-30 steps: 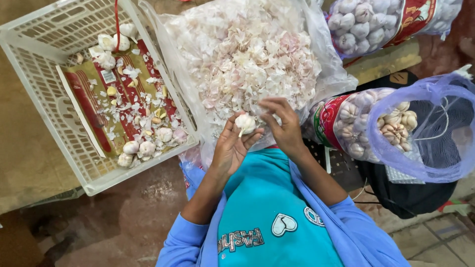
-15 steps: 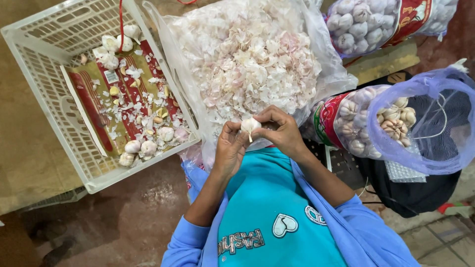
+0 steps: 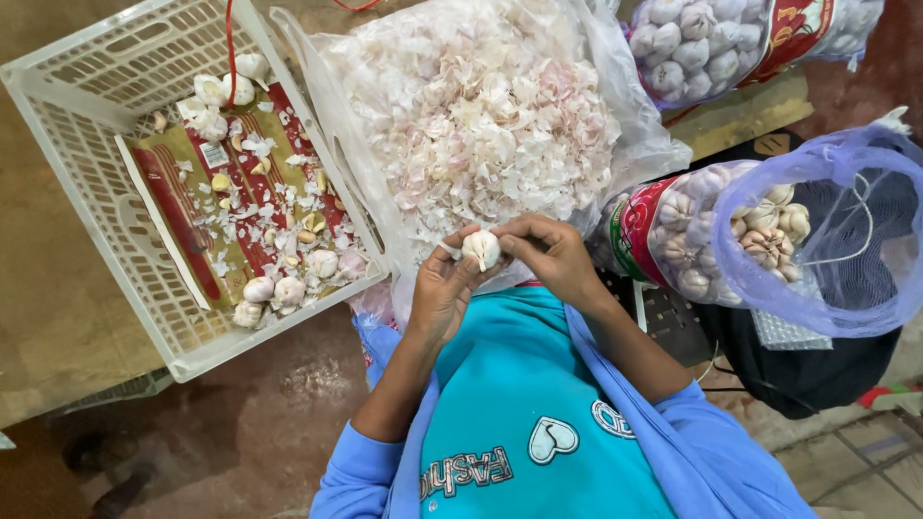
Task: The person peels garlic cloves by hand, removing the outer skins and placing them into a plastic bag. The peeled cloves are placed into a mesh bag. The person works continuously with multiple garlic bulbs throughout the clip.
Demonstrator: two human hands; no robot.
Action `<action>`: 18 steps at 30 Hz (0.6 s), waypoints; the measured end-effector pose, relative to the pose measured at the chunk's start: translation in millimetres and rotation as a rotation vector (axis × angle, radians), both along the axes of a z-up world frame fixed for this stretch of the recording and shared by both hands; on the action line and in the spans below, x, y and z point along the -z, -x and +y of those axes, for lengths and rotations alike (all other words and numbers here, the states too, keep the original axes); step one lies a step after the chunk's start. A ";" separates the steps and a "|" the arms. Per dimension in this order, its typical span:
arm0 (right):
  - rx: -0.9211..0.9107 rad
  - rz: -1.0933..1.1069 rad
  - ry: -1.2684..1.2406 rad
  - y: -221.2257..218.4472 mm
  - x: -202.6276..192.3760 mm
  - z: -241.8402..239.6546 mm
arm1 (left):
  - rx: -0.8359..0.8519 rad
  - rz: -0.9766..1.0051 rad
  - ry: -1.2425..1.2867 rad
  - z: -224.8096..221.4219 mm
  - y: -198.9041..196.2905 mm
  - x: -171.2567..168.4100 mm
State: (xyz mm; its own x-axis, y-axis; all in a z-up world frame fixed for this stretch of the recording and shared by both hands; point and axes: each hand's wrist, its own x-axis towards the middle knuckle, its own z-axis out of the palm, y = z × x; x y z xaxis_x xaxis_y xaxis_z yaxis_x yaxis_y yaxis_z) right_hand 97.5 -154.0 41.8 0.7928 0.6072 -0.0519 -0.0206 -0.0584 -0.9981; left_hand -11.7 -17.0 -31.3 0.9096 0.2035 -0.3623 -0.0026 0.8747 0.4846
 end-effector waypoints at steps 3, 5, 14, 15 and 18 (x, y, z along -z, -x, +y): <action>0.021 -0.072 0.023 4.5 -3.9 -3.2 | -0.023 0.006 -0.106 -1.1 0.8 20.6; 0.025 -0.086 0.025 5.4 -0.7 -4.9 | -0.038 0.015 -0.151 -4.2 0.1 25.1; 0.020 -0.227 0.042 6.0 -10.9 2.9 | -0.130 0.023 -0.269 -7.4 -0.9 12.3; 0.031 -0.306 0.053 6.9 -16.2 6.5 | -0.167 0.034 -0.268 -8.0 -1.8 9.8; 0.016 -0.438 0.079 3.3 -15.0 7.4 | -0.197 0.011 -0.238 -10.3 -5.3 15.3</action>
State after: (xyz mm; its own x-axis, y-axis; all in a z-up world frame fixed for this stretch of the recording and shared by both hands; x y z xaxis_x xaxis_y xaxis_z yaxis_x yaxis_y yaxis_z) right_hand 94.2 -146.6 56.8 0.7597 0.6022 0.2454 0.4018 -0.1380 -0.9053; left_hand -6.3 -27.3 -46.6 0.8405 0.4558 -0.2928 -0.1545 0.7197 0.6769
